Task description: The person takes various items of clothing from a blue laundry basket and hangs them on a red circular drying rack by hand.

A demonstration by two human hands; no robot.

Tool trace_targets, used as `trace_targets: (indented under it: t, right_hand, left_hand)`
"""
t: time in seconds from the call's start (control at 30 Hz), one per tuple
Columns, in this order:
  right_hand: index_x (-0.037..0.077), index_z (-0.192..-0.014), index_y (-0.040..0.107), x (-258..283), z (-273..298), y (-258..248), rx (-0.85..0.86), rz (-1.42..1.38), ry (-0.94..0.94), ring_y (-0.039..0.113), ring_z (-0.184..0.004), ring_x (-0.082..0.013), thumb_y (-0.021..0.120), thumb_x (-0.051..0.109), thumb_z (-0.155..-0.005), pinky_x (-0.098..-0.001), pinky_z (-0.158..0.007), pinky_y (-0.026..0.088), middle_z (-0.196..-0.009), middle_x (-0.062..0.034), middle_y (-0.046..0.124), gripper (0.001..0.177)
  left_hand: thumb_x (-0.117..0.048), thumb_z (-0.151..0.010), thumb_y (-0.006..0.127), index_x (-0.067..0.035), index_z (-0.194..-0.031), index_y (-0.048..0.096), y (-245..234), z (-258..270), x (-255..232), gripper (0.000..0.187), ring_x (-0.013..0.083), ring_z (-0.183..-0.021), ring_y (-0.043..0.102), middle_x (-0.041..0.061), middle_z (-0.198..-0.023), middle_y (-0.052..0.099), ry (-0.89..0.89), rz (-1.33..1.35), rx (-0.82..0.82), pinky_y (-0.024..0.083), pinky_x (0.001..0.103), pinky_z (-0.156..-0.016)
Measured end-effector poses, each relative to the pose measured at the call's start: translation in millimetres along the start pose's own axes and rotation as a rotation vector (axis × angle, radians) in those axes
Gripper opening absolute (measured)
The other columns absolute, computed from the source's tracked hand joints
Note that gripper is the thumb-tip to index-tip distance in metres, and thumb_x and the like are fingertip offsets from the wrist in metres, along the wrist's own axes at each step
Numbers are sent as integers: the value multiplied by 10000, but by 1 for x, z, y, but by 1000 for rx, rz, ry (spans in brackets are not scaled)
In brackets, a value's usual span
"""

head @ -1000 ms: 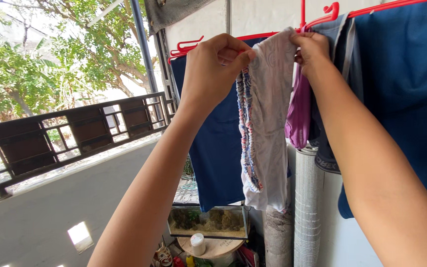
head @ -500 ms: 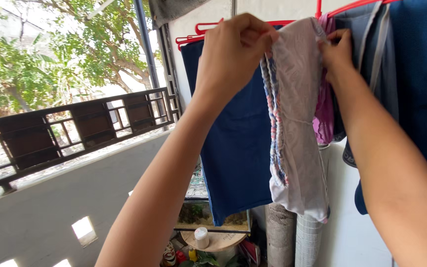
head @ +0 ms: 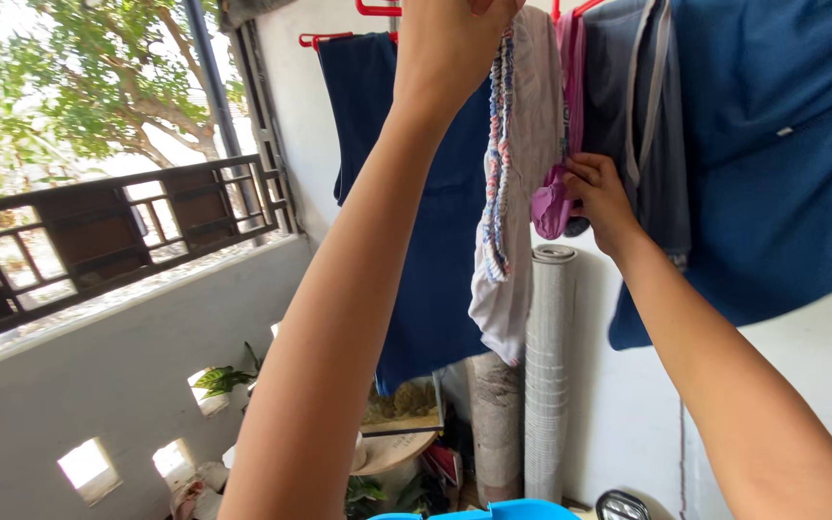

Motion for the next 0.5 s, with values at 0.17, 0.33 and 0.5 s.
trace_targets:
  t: [0.17,0.33,0.5]
  right_hand:
    - [134,-1407,439,50,27,3,3,237,47,615,-982,-154,642,165,-980,-335,-787,547,-1320,-64,610,474]
    - [153,-1407,414,101,37,7,83,561,26,615,-1010,-160,660,191,-967,-335,-762,548,-1308,-71,595,506]
    - [100,-1397,414,105,38,4,215,757,-102,656,-978,-224,701,141,-937,-340,-840,538,-1268,-116,626,544]
  left_hand:
    - [-216,-783,768,-81,-820,771,39,12,3,140,203,-635,755,38,-686,753,-100,149,-24,589,325,-628]
    - [-195,-797,764,-57,-838,766,57,25,0,145,212,-646,764,74,-692,755,-235,197,43,593,329,-651]
    - [-198,-792,780,-49,-857,763,66,33,-8,164,232,-674,753,81,-723,752,-276,183,76,590,345,-653]
Point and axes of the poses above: each hand's wrist, its own z-axis away from the middle knuckle, its own y-axis out of the palm, x = y × z, the point moved 2 cm from there along -z, towards the middle knuckle
